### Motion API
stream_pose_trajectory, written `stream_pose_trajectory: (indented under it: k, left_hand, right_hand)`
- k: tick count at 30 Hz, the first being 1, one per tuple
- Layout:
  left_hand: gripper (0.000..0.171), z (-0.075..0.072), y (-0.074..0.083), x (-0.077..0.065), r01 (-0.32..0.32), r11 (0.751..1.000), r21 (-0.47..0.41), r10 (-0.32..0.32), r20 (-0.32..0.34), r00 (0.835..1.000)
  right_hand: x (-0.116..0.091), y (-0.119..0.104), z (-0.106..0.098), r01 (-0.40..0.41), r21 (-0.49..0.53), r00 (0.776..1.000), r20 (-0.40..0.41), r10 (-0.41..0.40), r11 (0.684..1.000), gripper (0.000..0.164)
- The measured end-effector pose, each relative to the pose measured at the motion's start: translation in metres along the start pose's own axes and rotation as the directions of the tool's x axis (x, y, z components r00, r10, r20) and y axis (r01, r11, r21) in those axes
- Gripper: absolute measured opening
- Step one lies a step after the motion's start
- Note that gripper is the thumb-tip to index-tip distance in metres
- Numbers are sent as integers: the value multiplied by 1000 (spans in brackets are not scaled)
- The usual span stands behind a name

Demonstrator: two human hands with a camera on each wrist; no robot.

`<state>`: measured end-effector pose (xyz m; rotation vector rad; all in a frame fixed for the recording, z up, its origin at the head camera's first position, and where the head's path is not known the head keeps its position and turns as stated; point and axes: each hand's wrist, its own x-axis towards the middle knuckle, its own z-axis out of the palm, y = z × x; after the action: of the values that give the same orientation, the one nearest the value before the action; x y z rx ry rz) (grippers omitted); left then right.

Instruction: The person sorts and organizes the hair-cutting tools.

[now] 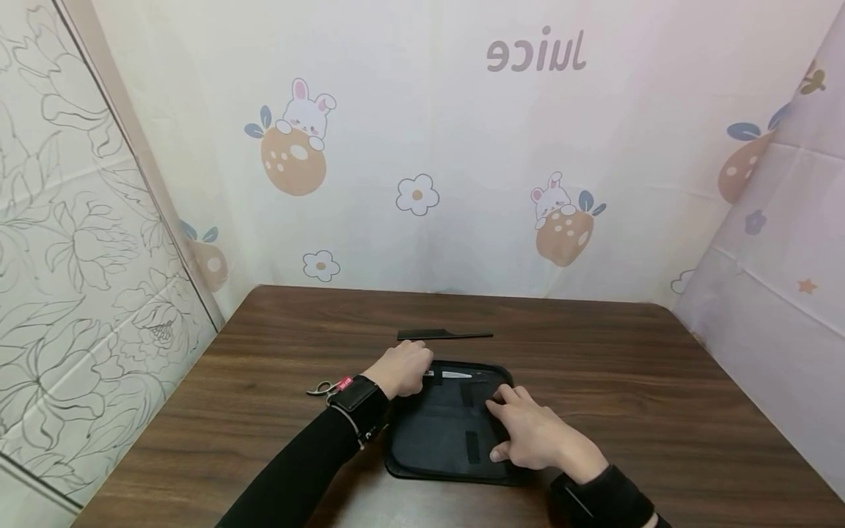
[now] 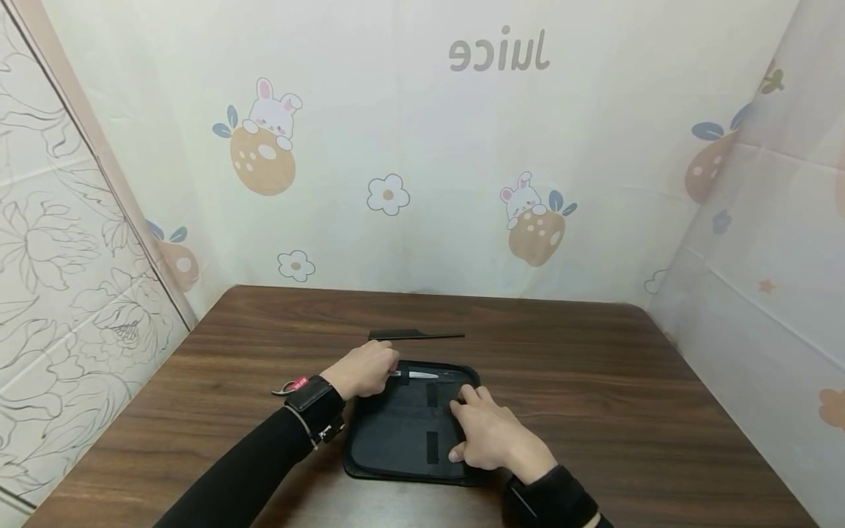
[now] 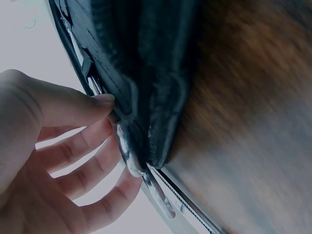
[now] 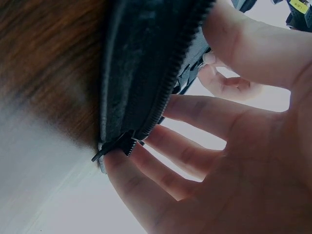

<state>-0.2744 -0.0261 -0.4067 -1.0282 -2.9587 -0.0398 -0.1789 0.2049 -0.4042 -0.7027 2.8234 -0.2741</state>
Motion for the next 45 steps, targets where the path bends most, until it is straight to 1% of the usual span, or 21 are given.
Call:
stream_pose_trajectory:
  k: [5,9,13,17,23,28,33,39,45]
  left_hand:
    - [8,2,0,2,1,1000,6,-1,-2,1000]
    - [9,2,1,3,6,1000,-8,-6,-5,1000]
    - [8,2,1,4,13,1000,-17,-13,-15,1000]
    - [8,2,1,4,6,1000,-23,-7,-30,1000]
    - [8,1,-4,-2,12,998,-62,-15,-42,999]
    - [7,-1,-9,-8,13,998,-61,-16,-51,999]
    - [11,-4,-15,-14,2,998,-67,-6,-58,998]
    - [23,-4,-22,-18,18,994,-104,-23,-44,999]
    - [23,-3,-26,-17,37,992,-120,-41,-27,999]
  right_hand:
    - [0,0,0,0,-1,1000,-1,0,1000,71]
    - [0,0,-1,4,-9,1000,-7,-4,1000,71]
    - [0,0,-1,11,-17,1000,-10,-11,1000,71]
    - [0,0,0,6,-14,1000,-4,-6,1000,71]
    - [0,1,0,-1,-6,1000,-3,1,1000,71]
    - [2,2,0,-1,-4,1000,2,1,1000,71]
    - [2,2,0,0,-6,1000,4,0,1000,71]
    - [1,1,-1,-17,4,1000,21,17,1000,71]
    - [1,1,0,-8,16,1000,14,8,1000,71]
